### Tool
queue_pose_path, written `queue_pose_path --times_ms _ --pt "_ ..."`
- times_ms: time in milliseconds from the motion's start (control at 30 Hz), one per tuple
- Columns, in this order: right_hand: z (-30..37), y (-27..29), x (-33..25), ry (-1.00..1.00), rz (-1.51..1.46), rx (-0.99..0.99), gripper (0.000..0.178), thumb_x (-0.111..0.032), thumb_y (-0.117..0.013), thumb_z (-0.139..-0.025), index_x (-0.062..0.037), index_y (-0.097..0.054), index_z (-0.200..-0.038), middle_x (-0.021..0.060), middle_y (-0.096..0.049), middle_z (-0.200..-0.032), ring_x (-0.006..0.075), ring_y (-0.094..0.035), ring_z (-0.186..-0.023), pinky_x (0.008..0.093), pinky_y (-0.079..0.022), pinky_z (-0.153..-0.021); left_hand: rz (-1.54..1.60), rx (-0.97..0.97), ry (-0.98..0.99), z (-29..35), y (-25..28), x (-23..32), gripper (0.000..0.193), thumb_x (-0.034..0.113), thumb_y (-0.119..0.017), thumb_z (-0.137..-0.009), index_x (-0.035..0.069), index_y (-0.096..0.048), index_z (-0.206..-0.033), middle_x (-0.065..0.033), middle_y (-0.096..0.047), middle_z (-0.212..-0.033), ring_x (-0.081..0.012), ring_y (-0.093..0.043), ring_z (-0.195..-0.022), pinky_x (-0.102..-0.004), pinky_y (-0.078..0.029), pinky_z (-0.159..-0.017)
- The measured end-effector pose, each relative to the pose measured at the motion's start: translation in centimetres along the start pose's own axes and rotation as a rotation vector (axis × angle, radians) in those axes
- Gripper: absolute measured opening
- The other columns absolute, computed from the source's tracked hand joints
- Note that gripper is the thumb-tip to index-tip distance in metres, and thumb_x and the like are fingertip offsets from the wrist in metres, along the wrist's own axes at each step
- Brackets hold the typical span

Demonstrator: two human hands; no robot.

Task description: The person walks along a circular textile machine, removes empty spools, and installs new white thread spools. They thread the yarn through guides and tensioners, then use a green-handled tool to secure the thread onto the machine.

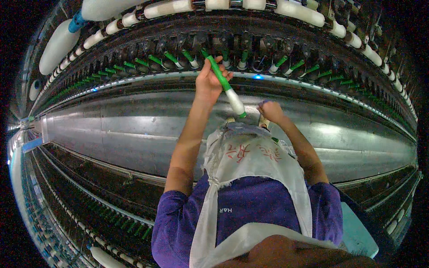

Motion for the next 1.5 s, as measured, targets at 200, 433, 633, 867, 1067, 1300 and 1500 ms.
queue_pose_path --times_ms 200,433,633,867,1067,1300,1500 --pt "-0.4 9.5 -4.3 -0.001 -0.744 0.203 0.046 -0.043 -0.043 -0.089 -0.0011 -0.060 -0.081 0.0180 -0.059 -0.069 0.0330 -0.060 -0.066 0.0430 -0.047 -0.062 -0.114 0.015 0.023 -0.5 -2.0 -0.2 0.032 0.033 -0.048 -0.092 0.004 -0.050 -0.106 -0.0056 -0.051 -0.079 -0.0187 -0.052 -0.072 -0.0446 -0.046 -0.084" --pt "0.3 13.7 -9.3 0.221 -0.567 0.476 0.037 -0.036 -0.048 -0.089 -0.0020 -0.055 -0.076 0.0145 -0.056 -0.067 0.0318 -0.056 -0.059 0.0404 -0.044 -0.055 -0.140 -0.109 0.096 0.3 -2.4 -2.2 0.026 0.031 -0.053 -0.090 0.005 -0.050 -0.096 -0.0050 -0.053 -0.077 -0.0187 -0.056 -0.072 -0.0449 -0.050 -0.079" --pt "1.3 11.0 -9.4 0.393 -0.457 0.570 0.023 -0.022 -0.054 -0.087 -0.0025 -0.053 -0.076 0.0130 -0.055 -0.069 0.0300 -0.058 -0.062 0.0391 -0.045 -0.055 -0.143 0.047 0.214 1.1 0.6 -4.2 0.024 0.030 -0.057 -0.087 0.008 -0.052 -0.091 -0.0047 -0.053 -0.076 -0.0208 -0.057 -0.072 -0.0485 -0.050 -0.080" --pt "2.0 9.0 -7.2 0.193 -1.242 0.395 0.047 -0.009 -0.061 -0.081 -0.0059 -0.043 -0.124 0.0086 -0.058 -0.099 0.0173 -0.056 -0.086 0.0305 -0.047 -0.074 0.223 0.120 -0.002 -0.4 2.8 -4.3 0.028 0.031 -0.048 -0.091 0.004 -0.045 -0.089 -0.0079 -0.051 -0.075 -0.0233 -0.053 -0.073 -0.0498 -0.045 -0.089" --pt "-0.1 7.1 -8.1 0.029 -1.907 0.351 0.034 -0.015 -0.066 -0.079 -0.0072 -0.056 -0.110 -0.0003 -0.057 -0.079 0.0080 -0.051 -0.065 0.0226 -0.042 -0.055 0.398 0.290 -0.062 -0.2 3.2 -7.6 0.034 0.036 -0.044 -0.092 0.004 -0.048 -0.083 -0.0091 -0.053 -0.078 -0.0291 -0.054 -0.080 -0.0523 -0.037 -0.098" --pt "2.1 10.1 -6.1 0.192 -1.168 0.045 0.013 -0.013 -0.056 -0.084 -0.0031 -0.063 -0.087 0.0020 -0.058 -0.070 0.0094 -0.053 -0.065 0.0261 -0.044 -0.059 0.056 0.295 0.128 0.8 3.5 -6.5 0.042 0.047 -0.055 -0.085 0.008 -0.046 -0.098 -0.0036 -0.048 -0.068 -0.0154 -0.048 -0.063 -0.0326 -0.043 -0.059" --pt "1.0 13.9 -4.0 0.090 -0.832 0.774 0.016 -0.016 -0.054 -0.089 -0.0030 -0.062 -0.086 0.0007 -0.054 -0.065 0.0077 -0.048 -0.055 0.0217 -0.037 -0.049 -0.292 0.177 0.470 3.2 -0.2 -8.4 0.051 0.042 -0.057 -0.085 0.012 -0.039 -0.122 -0.0024 -0.048 -0.078 -0.0119 -0.048 -0.060 -0.0277 -0.045 -0.050"
Point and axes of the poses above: each hand's wrist, its own z-axis away from the middle knuckle, its own y-axis out of the back of the hand, x = y × z, the point moved 1 cm from there along -z, towards the middle knuckle
